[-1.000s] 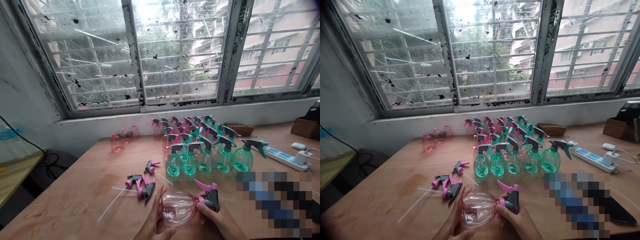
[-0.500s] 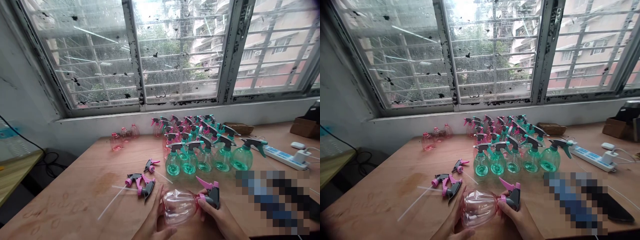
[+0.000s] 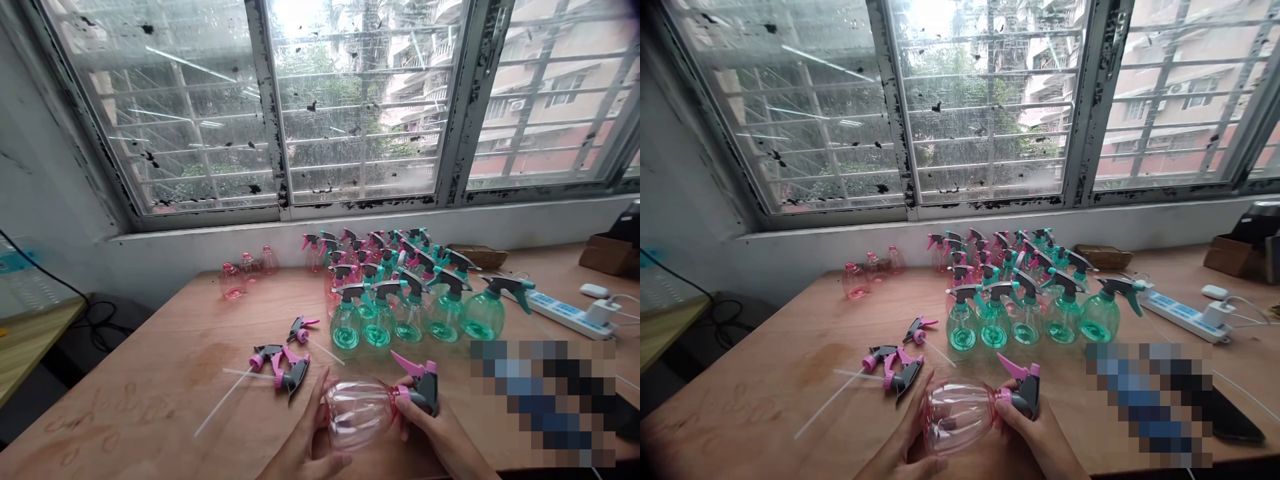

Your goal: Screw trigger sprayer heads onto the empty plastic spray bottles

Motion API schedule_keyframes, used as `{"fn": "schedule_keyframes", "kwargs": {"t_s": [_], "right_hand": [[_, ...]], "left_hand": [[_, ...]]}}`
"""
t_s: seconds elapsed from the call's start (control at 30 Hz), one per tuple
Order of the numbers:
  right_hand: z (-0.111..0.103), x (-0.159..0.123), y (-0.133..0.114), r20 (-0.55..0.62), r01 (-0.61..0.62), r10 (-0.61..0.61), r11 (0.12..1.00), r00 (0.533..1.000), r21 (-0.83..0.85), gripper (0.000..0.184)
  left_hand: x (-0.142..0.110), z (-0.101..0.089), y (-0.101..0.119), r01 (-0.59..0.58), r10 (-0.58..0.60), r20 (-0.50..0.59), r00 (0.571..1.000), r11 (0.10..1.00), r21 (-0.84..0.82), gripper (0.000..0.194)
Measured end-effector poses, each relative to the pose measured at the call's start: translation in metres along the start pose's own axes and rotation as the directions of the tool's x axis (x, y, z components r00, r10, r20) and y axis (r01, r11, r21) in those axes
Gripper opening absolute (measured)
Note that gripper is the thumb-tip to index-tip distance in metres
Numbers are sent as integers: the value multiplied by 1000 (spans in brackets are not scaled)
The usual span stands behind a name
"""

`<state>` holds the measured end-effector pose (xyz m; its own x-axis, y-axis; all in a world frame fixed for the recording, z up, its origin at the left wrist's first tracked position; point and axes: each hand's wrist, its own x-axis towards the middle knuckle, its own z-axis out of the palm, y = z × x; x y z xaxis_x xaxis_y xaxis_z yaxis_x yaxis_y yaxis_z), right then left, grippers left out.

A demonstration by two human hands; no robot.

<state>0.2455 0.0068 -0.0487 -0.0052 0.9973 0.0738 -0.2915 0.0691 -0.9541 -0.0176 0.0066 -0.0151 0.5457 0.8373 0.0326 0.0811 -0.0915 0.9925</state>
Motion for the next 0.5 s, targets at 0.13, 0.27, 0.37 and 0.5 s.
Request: {"fn": "schedule_keyframes", "kwargs": {"t_s": [0.13, 0.27, 0.37, 0.5], "right_hand": [[-1, -1, 0, -18, -3, 3, 1000, 1000, 21, 42], [-1, -2, 0, -27, -10, 11, 1000, 1000, 13, 43], [0, -3, -2, -22, -14, 14, 1000, 1000, 19, 43], [1, -3, -4, -20, -13, 13, 999, 1000, 35, 42]], "left_hand": [[-4, -1, 2, 17, -18, 12, 1000, 999, 40, 117], [-4, -1, 0, 111, -110, 30, 994, 993, -43, 121], [-3, 0, 0, 127, -119, 68, 991, 984, -124, 117], [-1, 1, 3, 66, -60, 64, 996, 994, -91, 111]]}}
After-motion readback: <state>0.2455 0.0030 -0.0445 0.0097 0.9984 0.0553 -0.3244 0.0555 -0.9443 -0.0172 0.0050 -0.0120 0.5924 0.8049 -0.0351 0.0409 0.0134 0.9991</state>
